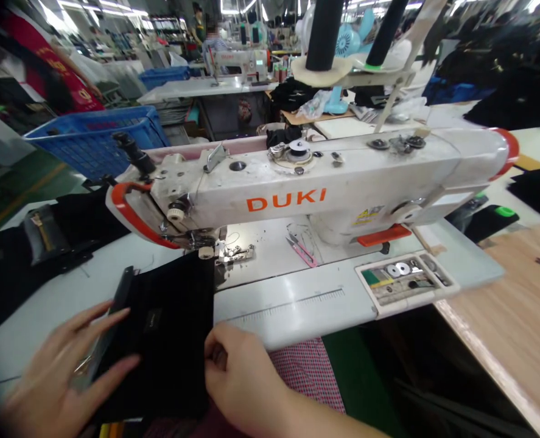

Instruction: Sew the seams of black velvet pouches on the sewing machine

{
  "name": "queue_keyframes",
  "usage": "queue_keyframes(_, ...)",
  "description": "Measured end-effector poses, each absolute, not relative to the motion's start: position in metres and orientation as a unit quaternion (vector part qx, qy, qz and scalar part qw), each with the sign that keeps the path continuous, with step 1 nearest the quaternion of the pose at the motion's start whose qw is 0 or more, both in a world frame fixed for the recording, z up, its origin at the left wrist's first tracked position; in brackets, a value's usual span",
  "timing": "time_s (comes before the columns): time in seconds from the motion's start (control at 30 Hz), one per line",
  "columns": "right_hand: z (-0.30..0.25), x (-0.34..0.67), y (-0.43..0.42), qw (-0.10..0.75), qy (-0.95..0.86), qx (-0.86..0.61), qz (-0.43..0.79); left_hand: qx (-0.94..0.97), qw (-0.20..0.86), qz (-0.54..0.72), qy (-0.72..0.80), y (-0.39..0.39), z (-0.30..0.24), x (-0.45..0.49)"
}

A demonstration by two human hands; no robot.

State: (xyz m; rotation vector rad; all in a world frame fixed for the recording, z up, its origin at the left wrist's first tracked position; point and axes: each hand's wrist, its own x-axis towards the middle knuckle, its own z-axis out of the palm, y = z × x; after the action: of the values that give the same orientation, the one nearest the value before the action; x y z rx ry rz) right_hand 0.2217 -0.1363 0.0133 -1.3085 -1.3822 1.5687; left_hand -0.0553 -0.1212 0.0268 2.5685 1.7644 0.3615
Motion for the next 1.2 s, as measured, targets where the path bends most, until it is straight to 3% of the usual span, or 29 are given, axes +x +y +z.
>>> queue_keyframes(0.17, 0.011, 0.230, -0.163, 0.299, -0.530, -0.511, 0.608, 0.939, 0.019, 0.112, 0.325, -0.160, 0.023, 0.005)
queue_keyframes(0.57, -0.005, 0.234, -0.190, 0.340, -0.285, -0.493, 0.748, 0.890, 0.084, 0.244, 0.376, -0.180, 0.000, 0.026)
queue_keyframes(0.83, 0.002, 0.232, -0.188, 0.336, -0.257, -0.467, 0.777, 0.907, 0.029, 0.200, 0.369, -0.190, -0.002, 0.027)
queue_keyframes(0.93, 0.004, 0.237, -0.188, 0.316, -0.294, -0.466, 0.772, 0.908, 0.060, 0.198, 0.364, -0.192, -0.002, 0.023)
queue_keyframes(1.03, 0.002, 0.247, -0.187, 0.312, -0.434, -0.485, 0.692, 0.903, 0.089, 0.217, 0.361, -0.192, -0.004, 0.022)
queue_keyframes(1.2, -0.007, 0.257, -0.180, 0.359, -0.780, -0.398, 0.322, 0.888, 0.100, 0.239, 0.380, -0.189, -0.003, 0.030)
